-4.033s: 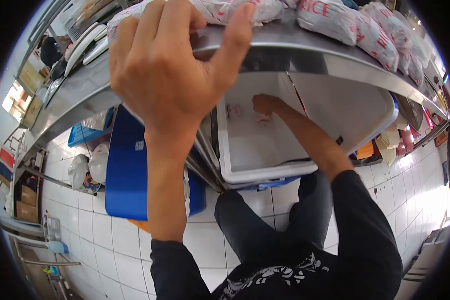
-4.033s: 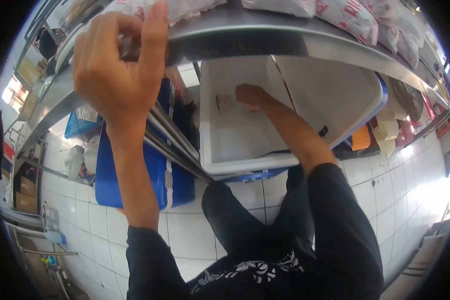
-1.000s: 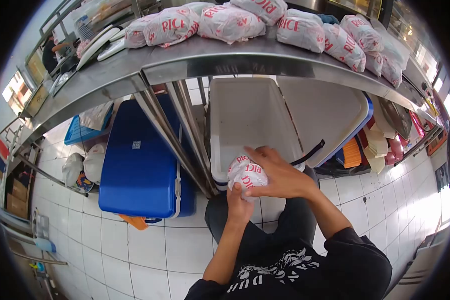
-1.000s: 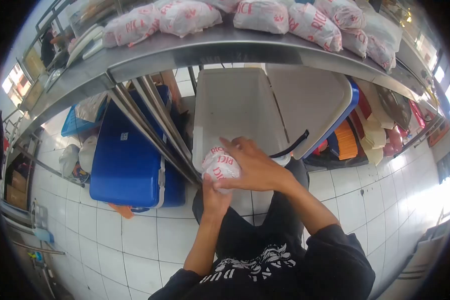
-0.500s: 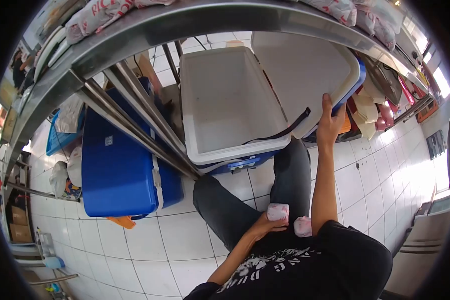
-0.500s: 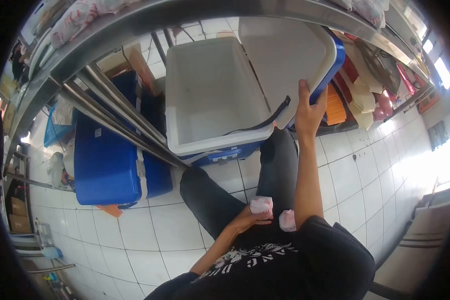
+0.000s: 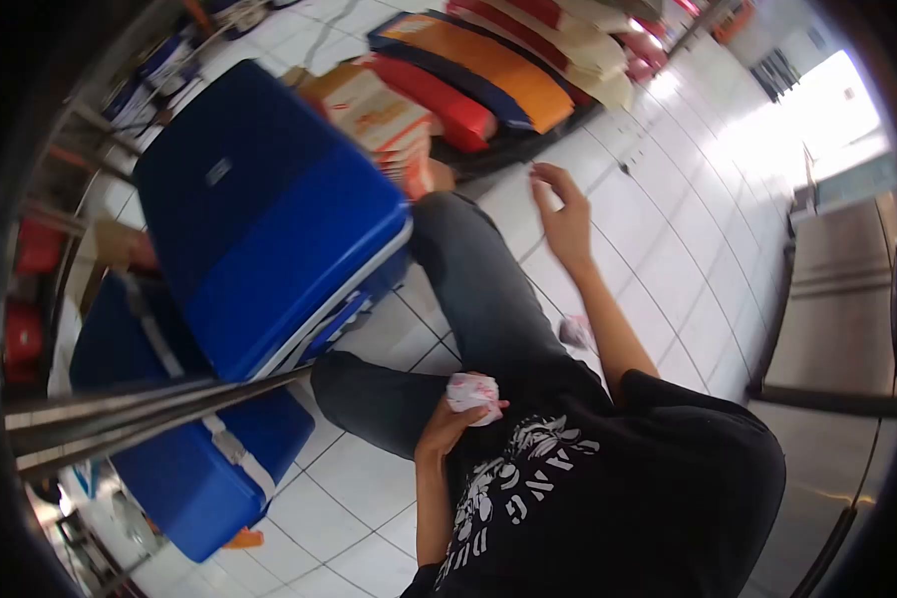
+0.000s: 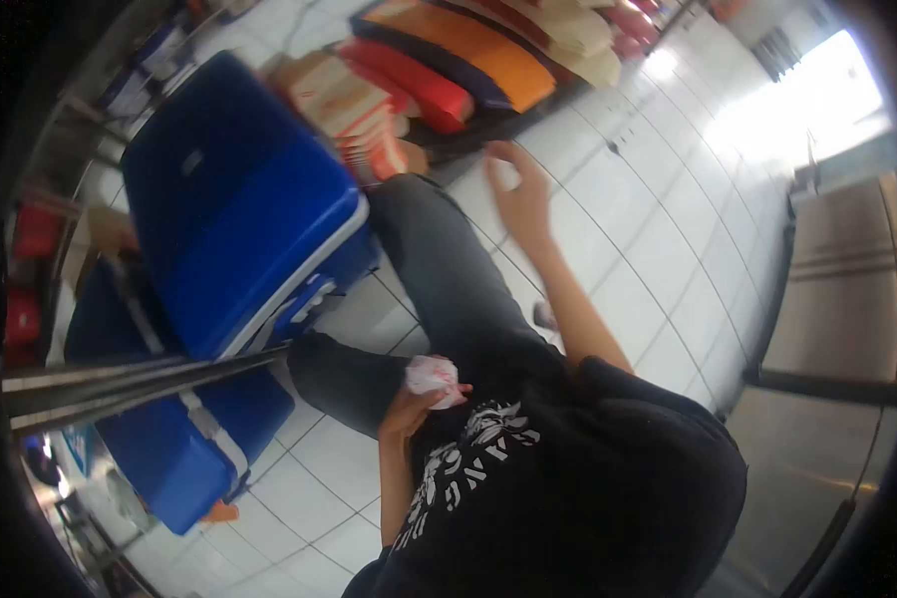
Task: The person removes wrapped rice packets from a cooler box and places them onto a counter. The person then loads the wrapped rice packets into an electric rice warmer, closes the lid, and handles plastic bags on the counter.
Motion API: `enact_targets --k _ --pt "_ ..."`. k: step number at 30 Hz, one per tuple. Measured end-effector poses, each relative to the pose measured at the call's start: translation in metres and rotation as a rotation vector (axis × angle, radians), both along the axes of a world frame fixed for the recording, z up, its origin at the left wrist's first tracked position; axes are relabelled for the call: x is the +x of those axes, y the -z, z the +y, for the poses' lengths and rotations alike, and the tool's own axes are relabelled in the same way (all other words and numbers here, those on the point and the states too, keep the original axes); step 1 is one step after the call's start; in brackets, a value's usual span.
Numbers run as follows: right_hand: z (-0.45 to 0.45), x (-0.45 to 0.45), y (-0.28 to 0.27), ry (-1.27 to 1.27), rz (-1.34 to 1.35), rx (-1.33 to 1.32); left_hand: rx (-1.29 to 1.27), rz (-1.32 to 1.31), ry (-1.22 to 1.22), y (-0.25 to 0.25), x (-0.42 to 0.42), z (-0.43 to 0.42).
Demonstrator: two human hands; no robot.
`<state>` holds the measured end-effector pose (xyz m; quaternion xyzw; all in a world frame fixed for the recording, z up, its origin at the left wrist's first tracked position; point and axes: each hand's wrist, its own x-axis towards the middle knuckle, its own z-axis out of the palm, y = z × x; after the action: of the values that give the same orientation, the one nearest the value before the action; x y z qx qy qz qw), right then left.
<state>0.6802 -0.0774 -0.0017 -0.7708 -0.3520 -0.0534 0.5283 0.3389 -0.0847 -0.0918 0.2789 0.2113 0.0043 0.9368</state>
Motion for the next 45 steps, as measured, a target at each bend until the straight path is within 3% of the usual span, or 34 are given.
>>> enact_targets --k 2,4,7,9,14,17,18,21,24,28,32,33,37,38,41,43,45 --pt "-0.079 0.065 0.068 0.194 0.147 -0.299 -0.099 0.042 -0.036 0.002 -0.005 0.002" --pt "-0.172 0.104 0.154 0.307 0.273 -0.706 -0.014 -0.006 -0.056 -0.005 -0.012 0.011" --pt "-0.277 0.1 0.274 0.22 0.439 -1.047 0.036 0.005 -0.165 -0.025 -0.022 0.03" --pt "-0.276 0.066 0.295 0.232 0.742 -0.923 -0.007 0.035 -0.255 -0.037 -0.024 0.045" --pt "-0.198 0.048 0.344 0.442 0.578 -0.599 0.127 0.103 -0.463 -0.048 -0.034 0.077" --pt "-0.156 0.055 0.346 0.269 0.478 -0.912 0.151 0.225 -0.646 -0.071 -0.035 0.082" --pt "-0.147 0.056 0.347 0.309 0.598 -0.944 0.125 0.262 -0.722 -0.076 -0.031 0.083" --pt "-0.144 0.058 0.332 0.198 0.977 -0.578 0.137 0.351 -0.838 -0.078 -0.017 0.082" --pt "-0.123 0.054 0.261 0.129 1.388 0.022 0.069 0.286 -0.923 -0.076 0.001 0.078" --pt "-0.086 0.078 0.145 -0.29 1.537 0.478 0.049 0.17 -0.61 -0.097 0.015 0.084" --pt "-0.04 0.08 0.023 -0.616 1.428 0.453 -0.027 0.164 -0.37 -0.186 0.069 0.084" --pt "-0.029 0.071 -0.014 -0.665 1.395 0.445 -0.034 0.05 -0.239 -0.201 0.076 0.09" --pt "-0.029 0.046 -0.178 -1.042 1.512 0.2 0.104 0.16 -0.011 -0.358 0.113 0.071" --pt "-0.037 0.043 -0.229 -1.138 1.575 0.093 0.065 0.163 -0.025 -0.394 0.109 0.062" --pt "-0.051 0.027 -0.326 -1.093 1.777 0.019 0.003 0.222 -0.125 -0.477 0.117 0.058" --pt "-0.057 0.014 -0.38 -0.846 1.893 0.117 0.015 0.388 -0.324 -0.535 0.115 0.063" --pt "-0.049 0.024 -0.437 -0.907 1.914 0.24 0.07 0.336 -0.495 -0.577 0.107 0.087"
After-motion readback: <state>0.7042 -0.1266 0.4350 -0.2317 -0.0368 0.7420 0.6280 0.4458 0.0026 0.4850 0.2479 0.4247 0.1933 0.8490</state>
